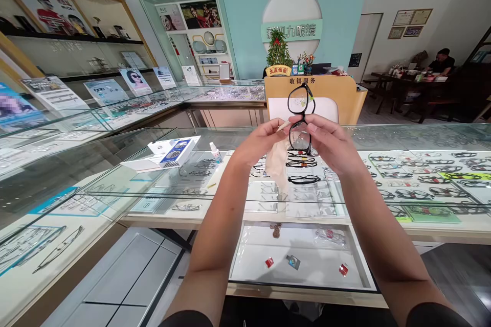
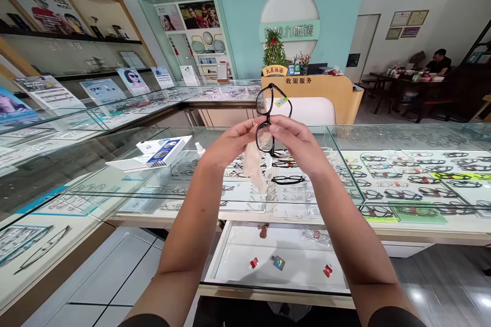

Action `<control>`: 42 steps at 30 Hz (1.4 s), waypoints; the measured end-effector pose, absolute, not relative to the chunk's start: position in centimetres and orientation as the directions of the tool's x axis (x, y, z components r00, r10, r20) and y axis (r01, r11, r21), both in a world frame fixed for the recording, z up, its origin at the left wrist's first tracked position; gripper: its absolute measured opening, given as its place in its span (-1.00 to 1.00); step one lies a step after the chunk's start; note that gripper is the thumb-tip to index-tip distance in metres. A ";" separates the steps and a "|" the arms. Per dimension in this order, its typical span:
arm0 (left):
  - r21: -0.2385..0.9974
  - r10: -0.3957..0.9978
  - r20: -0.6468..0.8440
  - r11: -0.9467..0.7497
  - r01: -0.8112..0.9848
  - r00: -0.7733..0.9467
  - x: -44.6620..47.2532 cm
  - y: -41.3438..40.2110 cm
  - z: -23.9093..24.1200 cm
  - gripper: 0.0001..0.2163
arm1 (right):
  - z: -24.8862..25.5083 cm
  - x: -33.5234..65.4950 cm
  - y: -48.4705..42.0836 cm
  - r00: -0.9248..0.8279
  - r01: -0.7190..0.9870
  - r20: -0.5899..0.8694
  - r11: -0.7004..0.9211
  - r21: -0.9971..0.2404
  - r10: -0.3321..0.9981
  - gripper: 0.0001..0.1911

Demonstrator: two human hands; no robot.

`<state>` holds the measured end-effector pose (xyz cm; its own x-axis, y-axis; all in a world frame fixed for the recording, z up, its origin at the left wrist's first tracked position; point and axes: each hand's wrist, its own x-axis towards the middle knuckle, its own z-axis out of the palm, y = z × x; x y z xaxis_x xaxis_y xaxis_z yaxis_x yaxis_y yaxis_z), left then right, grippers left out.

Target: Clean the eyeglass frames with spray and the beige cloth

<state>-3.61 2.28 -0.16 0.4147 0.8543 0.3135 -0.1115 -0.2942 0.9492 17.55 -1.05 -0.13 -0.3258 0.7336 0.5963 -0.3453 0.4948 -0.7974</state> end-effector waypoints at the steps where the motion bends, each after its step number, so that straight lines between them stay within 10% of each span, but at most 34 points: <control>1: 0.951 0.856 0.307 -0.286 -0.114 0.417 -3.6 2.4 -0.4 -0.63 | -0.1 17.5 -1.0 -0.334 -0.350 0.603 0.499 -0.793 0.725 -0.79; 9: 0.959 0.860 0.265 -0.191 -0.208 0.435 -3.1 4.6 -2.2 -0.57 | 0.3 18.2 -1.3 -0.288 -0.386 0.601 0.484 -0.785 0.746 -0.82; 17: 0.861 0.874 0.444 -0.477 0.175 0.195 -1.8 3.5 -1.3 -0.81 | 0.6 18.5 -1.2 -0.225 -0.342 0.576 0.490 -0.802 0.786 -0.79; 25: 0.801 0.824 0.441 -0.540 0.257 0.356 -0.7 0.3 -0.1 -0.79 | 1.1 18.4 -1.5 -0.205 -0.308 0.524 0.454 -0.836 0.827 -0.67; 42: 0.392 0.603 0.780 -0.679 0.621 0.167 1.4 -0.6 -0.6 -0.94 | 0.8 17.6 -1.7 -0.140 -0.341 0.554 0.485 -0.805 0.821 -0.71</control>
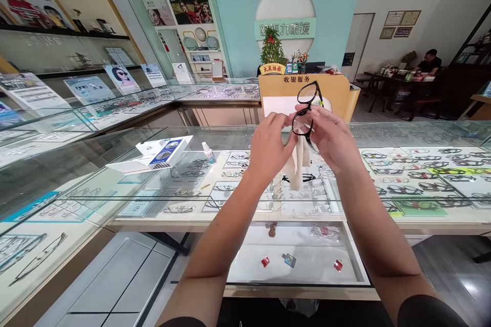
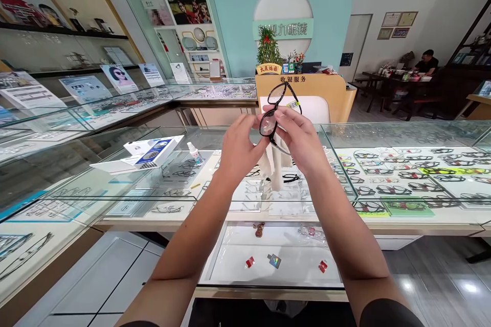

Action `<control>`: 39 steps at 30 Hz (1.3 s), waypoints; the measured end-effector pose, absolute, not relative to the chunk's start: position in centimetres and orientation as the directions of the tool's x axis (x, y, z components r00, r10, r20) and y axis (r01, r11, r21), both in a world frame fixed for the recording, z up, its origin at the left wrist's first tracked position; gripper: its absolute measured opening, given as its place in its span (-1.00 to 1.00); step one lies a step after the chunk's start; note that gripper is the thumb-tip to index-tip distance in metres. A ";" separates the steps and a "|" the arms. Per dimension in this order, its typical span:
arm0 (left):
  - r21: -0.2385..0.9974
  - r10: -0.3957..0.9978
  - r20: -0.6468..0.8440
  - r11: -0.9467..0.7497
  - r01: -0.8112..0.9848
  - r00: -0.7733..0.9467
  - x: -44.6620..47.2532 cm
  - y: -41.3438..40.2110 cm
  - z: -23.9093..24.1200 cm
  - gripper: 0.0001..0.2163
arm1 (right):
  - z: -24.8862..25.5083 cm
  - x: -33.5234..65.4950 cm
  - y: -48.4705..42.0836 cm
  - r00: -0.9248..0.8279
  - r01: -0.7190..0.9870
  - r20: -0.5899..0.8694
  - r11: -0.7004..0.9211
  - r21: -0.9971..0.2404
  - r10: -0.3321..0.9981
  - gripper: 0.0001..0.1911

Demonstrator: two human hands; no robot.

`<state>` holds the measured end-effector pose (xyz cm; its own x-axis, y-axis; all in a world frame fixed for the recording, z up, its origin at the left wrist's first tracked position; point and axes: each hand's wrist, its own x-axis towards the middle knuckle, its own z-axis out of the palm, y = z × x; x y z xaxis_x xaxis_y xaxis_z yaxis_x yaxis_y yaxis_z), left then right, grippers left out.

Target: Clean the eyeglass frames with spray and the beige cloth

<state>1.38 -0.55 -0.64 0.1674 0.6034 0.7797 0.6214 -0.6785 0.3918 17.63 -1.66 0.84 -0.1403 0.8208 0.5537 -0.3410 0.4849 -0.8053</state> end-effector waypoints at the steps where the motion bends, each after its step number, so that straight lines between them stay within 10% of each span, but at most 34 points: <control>1: 0.387 0.597 0.786 -0.679 0.624 0.163 1.4 -0.5 -0.7 -0.97 | 0.9 17.6 -1.7 -0.142 -0.343 0.552 0.482 -0.806 0.822 -0.72; 17: 0.851 0.852 0.522 -0.519 0.085 -0.029 -0.2 2.5 -0.9 -0.75 | 0.7 17.9 -1.5 -0.177 -0.307 0.536 0.471 -0.827 0.826 -0.77; 39: 0.910 0.940 0.337 -0.337 -0.244 -0.040 -2.7 2.5 0.6 -0.74 | 0.5 17.5 -1.4 -0.346 -0.103 0.582 0.587 -0.803 0.736 -0.71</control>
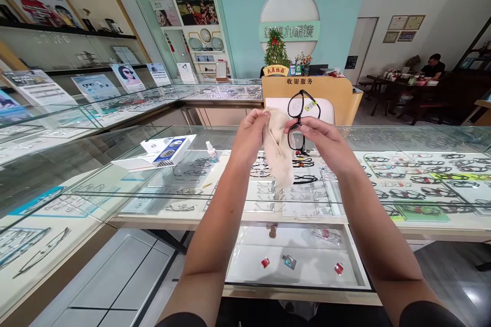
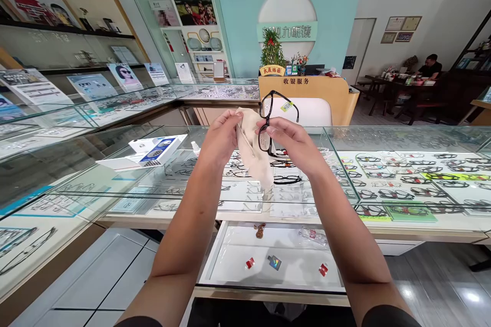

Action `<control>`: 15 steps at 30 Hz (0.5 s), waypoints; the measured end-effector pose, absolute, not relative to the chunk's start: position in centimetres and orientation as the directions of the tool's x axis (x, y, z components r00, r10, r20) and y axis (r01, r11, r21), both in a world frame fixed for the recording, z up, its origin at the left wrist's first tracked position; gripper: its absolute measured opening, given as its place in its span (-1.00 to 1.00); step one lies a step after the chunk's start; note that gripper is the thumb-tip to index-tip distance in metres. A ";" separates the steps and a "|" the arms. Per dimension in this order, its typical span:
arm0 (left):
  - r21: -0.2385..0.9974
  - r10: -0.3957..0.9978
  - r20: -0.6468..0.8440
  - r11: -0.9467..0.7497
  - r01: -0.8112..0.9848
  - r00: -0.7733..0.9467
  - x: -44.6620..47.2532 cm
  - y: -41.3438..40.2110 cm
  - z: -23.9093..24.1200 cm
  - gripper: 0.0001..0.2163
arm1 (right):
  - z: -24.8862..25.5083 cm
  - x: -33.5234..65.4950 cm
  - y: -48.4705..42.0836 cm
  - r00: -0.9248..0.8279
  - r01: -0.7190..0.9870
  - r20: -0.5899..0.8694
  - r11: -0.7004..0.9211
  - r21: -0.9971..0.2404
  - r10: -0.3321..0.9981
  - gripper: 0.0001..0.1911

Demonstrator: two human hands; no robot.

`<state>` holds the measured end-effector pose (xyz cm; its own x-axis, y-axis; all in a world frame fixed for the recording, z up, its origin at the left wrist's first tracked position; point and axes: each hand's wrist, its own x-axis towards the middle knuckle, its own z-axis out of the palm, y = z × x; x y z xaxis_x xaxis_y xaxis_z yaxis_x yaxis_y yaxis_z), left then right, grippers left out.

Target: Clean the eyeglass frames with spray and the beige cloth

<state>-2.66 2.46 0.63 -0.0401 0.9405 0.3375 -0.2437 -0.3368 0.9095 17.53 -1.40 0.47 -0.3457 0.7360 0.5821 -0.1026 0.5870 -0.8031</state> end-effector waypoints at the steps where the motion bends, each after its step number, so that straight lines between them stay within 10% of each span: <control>1: 0.905 0.940 0.339 -0.337 -0.260 -0.039 -2.6 2.4 0.7 -0.74 | 0.5 17.5 -1.4 -0.344 -0.100 0.586 0.592 -0.800 0.734 -0.72; 15: 0.846 0.933 0.347 -0.355 -0.398 -0.094 -2.0 1.7 1.1 -0.75 | 0.3 17.2 -1.2 -0.413 -0.044 0.567 0.606 -0.794 0.713 -0.69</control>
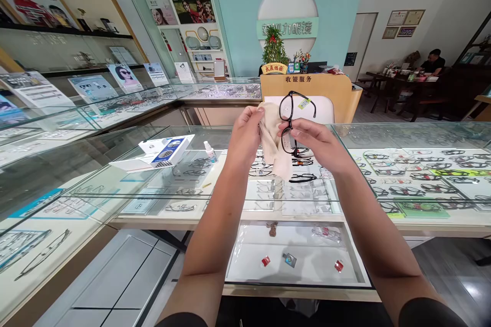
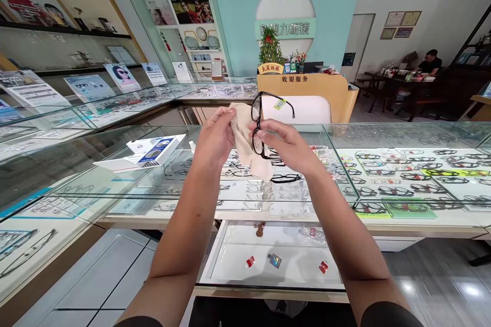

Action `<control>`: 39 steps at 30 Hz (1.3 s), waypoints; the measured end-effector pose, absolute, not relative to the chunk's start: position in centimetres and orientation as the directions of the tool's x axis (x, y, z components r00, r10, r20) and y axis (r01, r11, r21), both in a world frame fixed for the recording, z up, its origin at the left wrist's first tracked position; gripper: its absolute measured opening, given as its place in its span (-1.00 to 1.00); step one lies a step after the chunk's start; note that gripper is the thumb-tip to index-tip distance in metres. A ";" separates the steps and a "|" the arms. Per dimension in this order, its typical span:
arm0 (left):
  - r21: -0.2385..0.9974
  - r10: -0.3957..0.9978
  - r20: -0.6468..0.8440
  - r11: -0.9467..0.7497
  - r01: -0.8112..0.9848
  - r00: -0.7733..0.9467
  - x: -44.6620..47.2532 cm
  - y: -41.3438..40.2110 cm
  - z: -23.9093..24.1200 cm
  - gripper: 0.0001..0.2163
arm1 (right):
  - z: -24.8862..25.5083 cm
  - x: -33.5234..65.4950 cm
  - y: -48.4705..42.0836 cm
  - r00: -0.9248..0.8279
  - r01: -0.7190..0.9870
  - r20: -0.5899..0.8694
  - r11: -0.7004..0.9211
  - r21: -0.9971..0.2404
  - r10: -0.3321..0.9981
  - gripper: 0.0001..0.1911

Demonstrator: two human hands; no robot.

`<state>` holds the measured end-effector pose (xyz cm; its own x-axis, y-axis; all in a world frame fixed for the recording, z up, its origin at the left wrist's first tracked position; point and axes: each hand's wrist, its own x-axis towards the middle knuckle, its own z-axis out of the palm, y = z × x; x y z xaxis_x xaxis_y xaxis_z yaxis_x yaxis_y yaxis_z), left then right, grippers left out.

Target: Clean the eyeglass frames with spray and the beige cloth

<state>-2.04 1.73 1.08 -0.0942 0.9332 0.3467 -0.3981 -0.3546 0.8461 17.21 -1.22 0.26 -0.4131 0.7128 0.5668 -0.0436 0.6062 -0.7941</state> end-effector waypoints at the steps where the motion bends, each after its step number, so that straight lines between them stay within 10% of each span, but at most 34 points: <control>1: 0.844 0.933 0.347 -0.356 -0.401 -0.097 -2.0 1.7 1.1 -0.75 | 0.2 17.2 -1.2 -0.416 -0.038 0.566 0.608 -0.793 0.712 -0.69; 39: 0.823 0.906 0.420 -0.403 -0.401 -0.049 -1.0 2.1 0.3 -0.55 | -0.5 16.1 -0.9 -0.422 0.039 0.574 0.647 -0.762 0.702 -0.61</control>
<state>-1.03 2.05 0.32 -0.0485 0.9062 0.4200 -0.4007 -0.4028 0.8229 16.10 -0.87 -0.53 -0.4224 0.7016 0.5738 0.0390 0.6466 -0.7618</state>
